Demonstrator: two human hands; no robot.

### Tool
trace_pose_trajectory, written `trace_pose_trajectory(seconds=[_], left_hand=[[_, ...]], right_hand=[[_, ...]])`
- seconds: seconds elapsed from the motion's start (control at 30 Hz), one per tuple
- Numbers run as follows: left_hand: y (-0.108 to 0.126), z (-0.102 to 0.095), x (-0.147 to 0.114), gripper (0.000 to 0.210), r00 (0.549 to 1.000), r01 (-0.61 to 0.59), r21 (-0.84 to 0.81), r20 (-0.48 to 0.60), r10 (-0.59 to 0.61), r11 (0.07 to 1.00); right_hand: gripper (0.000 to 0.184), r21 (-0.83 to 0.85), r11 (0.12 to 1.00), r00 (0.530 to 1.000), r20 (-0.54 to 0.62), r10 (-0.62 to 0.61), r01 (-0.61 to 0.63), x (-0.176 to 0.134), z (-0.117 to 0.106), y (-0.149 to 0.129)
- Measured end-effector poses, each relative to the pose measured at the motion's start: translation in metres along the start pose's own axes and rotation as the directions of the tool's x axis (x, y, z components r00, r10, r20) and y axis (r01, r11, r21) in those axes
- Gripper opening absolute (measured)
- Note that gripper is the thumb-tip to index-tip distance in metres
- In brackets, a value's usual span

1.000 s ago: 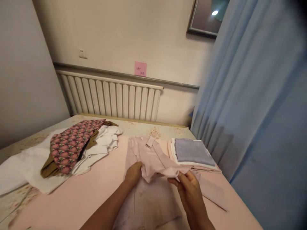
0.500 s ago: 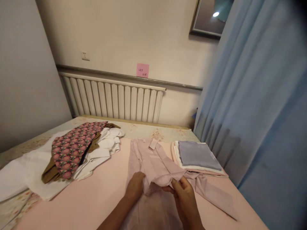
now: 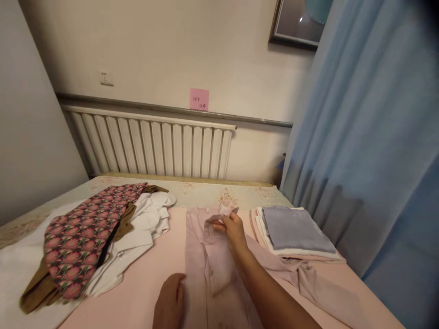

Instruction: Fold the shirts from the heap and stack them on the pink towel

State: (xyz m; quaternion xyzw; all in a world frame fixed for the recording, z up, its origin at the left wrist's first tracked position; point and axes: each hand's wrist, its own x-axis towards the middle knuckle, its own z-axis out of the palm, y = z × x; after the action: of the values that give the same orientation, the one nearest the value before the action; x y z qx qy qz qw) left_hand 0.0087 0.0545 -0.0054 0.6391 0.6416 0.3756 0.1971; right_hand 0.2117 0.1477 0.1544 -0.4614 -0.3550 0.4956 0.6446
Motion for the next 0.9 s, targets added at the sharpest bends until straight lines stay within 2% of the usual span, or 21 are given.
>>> trace_pose_trajectory(seconds=[0.07,0.13,0.2,0.27,0.4,0.53,0.8,0.9], left_hand=[[-0.005,-0.004,-0.003,0.031,0.999,0.035,0.006,0.01,-0.035,0.999],[-0.009,-0.006,-0.005,0.031,0.998,0.054,0.017,0.023,-0.054,0.998],[-0.011,-0.005,-0.007,0.032,0.998,0.057,0.027,0.03,-0.058,0.998],[-0.011,-0.004,-0.01,0.031,0.998,0.05,0.039,0.028,-0.051,0.998],[-0.008,-0.001,-0.016,0.032,1.0,0.009,0.06,0.025,-0.011,0.998],[-0.01,0.002,-0.025,0.035,0.999,-0.029,0.097,0.037,0.026,0.995],[-0.034,0.003,-0.04,0.041,0.987,-0.147,0.195,-0.028,0.156,0.97],[-0.035,-0.001,-0.04,0.042,0.987,-0.155,0.216,-0.011,0.161,0.964]], right_hand=[[0.017,-0.045,0.998,0.998,-0.054,0.045,-0.048,0.035,0.012,0.017],[0.017,-0.094,0.991,0.991,-0.104,0.086,-0.096,0.054,0.016,0.035],[0.02,-0.14,0.98,0.984,-0.129,0.123,-0.141,0.054,0.009,0.054],[0.025,-0.179,0.969,0.981,-0.122,0.148,-0.168,0.037,-0.008,0.071],[0.027,-0.225,0.961,0.986,-0.064,0.152,-0.163,-0.022,-0.058,0.09],[0.023,-0.239,0.96,0.989,-0.052,0.139,-0.147,-0.07,-0.114,0.088],[0.024,-0.283,0.952,0.975,-0.217,0.052,-0.114,-0.117,-0.244,0.063],[0.027,-0.518,0.849,0.948,-0.31,-0.071,-0.106,-0.127,-0.294,0.042]])
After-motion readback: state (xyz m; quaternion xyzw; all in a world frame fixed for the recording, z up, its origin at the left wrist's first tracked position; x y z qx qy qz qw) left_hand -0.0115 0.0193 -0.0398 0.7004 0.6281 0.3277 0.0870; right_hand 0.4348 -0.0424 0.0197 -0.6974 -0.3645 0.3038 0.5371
